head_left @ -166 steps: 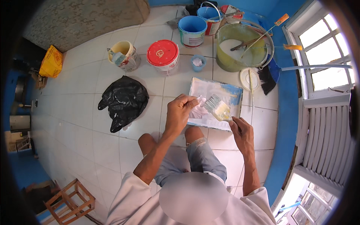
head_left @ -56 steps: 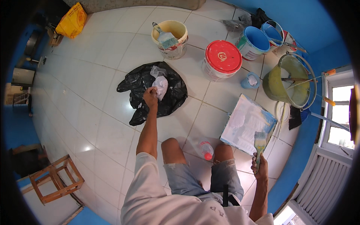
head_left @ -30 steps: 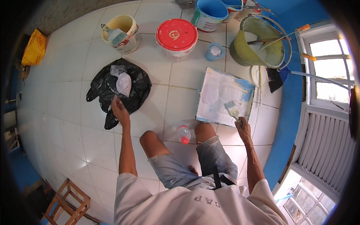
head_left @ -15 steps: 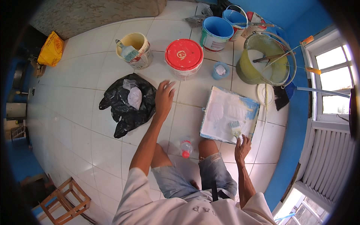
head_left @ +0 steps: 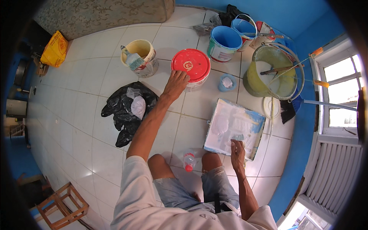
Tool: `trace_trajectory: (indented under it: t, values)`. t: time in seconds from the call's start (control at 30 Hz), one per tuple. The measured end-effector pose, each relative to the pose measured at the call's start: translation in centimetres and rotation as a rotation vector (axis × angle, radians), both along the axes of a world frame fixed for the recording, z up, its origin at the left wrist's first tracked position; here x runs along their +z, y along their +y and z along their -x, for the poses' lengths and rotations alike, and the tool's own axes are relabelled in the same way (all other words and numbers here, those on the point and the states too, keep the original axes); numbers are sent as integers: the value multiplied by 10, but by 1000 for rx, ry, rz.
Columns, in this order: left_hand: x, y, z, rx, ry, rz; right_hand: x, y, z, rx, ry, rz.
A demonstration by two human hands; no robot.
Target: The person enters a room and sits on the floor. They stir a bucket of white paint with a stick, then pour some into a paint tray. They use a brush to spread the paint in the tray and wipe the brush with a cloth.
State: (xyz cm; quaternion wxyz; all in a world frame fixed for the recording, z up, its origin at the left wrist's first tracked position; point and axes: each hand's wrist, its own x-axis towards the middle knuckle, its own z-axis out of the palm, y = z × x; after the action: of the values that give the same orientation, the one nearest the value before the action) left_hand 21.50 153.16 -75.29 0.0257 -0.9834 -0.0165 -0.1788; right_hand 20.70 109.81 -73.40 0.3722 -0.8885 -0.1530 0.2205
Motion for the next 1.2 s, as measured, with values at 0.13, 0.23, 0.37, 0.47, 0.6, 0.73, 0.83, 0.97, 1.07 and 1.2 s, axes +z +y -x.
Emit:
trace_trajectory:
  t: [0.13, 0.23, 0.37, 0.47, 0.6, 0.73, 0.83, 0.97, 1.07, 1.2]
  values:
    - [-1, 12, -1, -83, 32, -84, 22, 30, -6, 128, 28, -59]
    - [-1, 22, -1, -160, 76, -65, 25, 39, -8, 156, 13, -88]
    - [5, 32, -5, -242, 133, 28, 21, 56, -11, 151, 83, -125]
    - [10, 23, -2, -260, 170, 121, 12, 71, -11, 141, 175, -177]
    - [14, 4, 18, -207, 229, 122, 10, 106, -24, 150, 151, -312]
    - [28, -26, 35, -129, 171, 239, 7, 166, -63, 84, 33, -341]
    - [40, -29, 43, -33, 122, 385, 7, 208, -87, -6, 42, -408]
    - [58, -16, 50, 13, -69, 659, 3, 225, -100, -78, 185, -342]
    - [73, -5, 52, 76, -235, 774, -40, 231, -106, 69, -119, -277]
    - [108, -3, 82, 161, -376, 905, -33, 233, -95, 212, -471, -214]
